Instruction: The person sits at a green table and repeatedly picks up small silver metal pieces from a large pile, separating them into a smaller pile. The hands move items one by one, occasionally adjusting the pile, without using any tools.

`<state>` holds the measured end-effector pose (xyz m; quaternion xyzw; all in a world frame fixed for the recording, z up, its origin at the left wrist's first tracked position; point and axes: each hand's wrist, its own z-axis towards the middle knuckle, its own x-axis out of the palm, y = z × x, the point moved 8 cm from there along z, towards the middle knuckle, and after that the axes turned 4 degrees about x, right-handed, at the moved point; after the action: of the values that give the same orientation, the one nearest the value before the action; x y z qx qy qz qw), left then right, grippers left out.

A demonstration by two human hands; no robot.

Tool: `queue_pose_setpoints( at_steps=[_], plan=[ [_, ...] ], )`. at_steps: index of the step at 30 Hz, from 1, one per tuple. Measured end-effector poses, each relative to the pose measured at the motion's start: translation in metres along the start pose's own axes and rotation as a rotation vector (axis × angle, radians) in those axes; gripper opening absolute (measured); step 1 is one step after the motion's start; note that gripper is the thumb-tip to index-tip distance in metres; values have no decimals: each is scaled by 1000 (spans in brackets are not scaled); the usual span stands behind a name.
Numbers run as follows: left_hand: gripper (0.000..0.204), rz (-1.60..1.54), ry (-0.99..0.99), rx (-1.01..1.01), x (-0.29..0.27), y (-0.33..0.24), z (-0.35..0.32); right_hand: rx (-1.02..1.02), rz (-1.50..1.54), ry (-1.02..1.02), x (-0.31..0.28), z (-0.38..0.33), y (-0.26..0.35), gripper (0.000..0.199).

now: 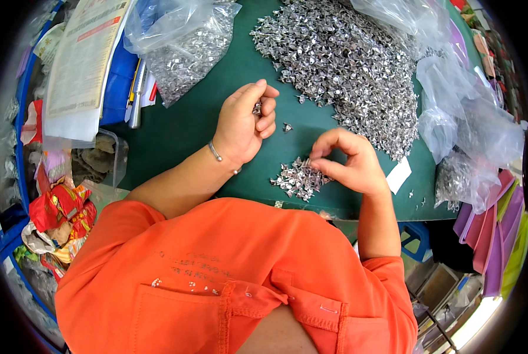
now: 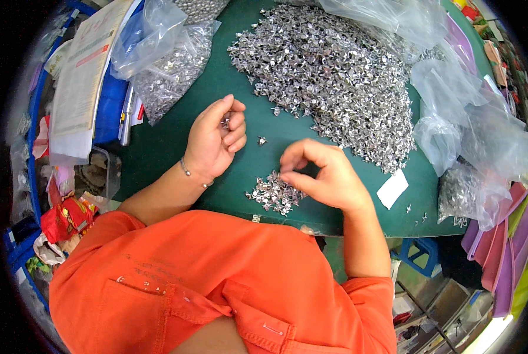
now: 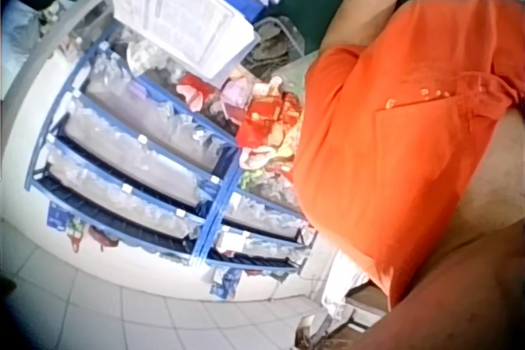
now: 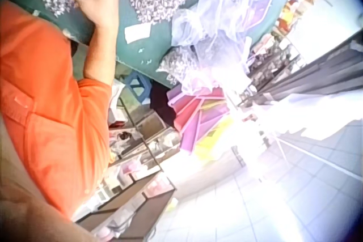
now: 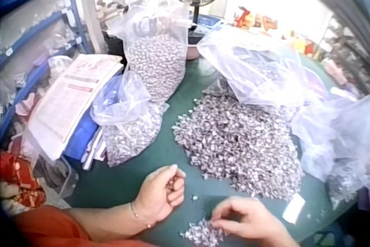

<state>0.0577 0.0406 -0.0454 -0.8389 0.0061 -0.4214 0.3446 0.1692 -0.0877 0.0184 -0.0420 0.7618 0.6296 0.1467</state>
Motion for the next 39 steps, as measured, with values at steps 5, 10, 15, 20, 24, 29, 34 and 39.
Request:
queue_pose_setpoints(
  at_steps=[5,10,15,20,24,29,34,39],
  plan=[
    [27,6,5,-1,1,0,0,-210,-348,-286,6,22,18,10],
    [27,-2,-5,-3,0,-1,0,-347,-486,-263,30,36,21,21],
    [27,1,-1,-10,0,0,0,-331,-450,-141,23,22,23,18],
    [27,-3,8,-9,1,0,0,-159,-332,-370,-16,14,6,11],
    [27,-1,-1,-4,0,-1,0,-274,-387,-266,12,16,20,15],
    [27,-1,-2,-11,1,0,0,-224,-242,-51,15,11,9,16],
    [26,4,5,-11,1,1,1,-286,-392,-82,10,20,30,23],
    [27,-9,-6,-9,0,0,-1,-376,-782,-334,17,42,30,42]
  ],
)
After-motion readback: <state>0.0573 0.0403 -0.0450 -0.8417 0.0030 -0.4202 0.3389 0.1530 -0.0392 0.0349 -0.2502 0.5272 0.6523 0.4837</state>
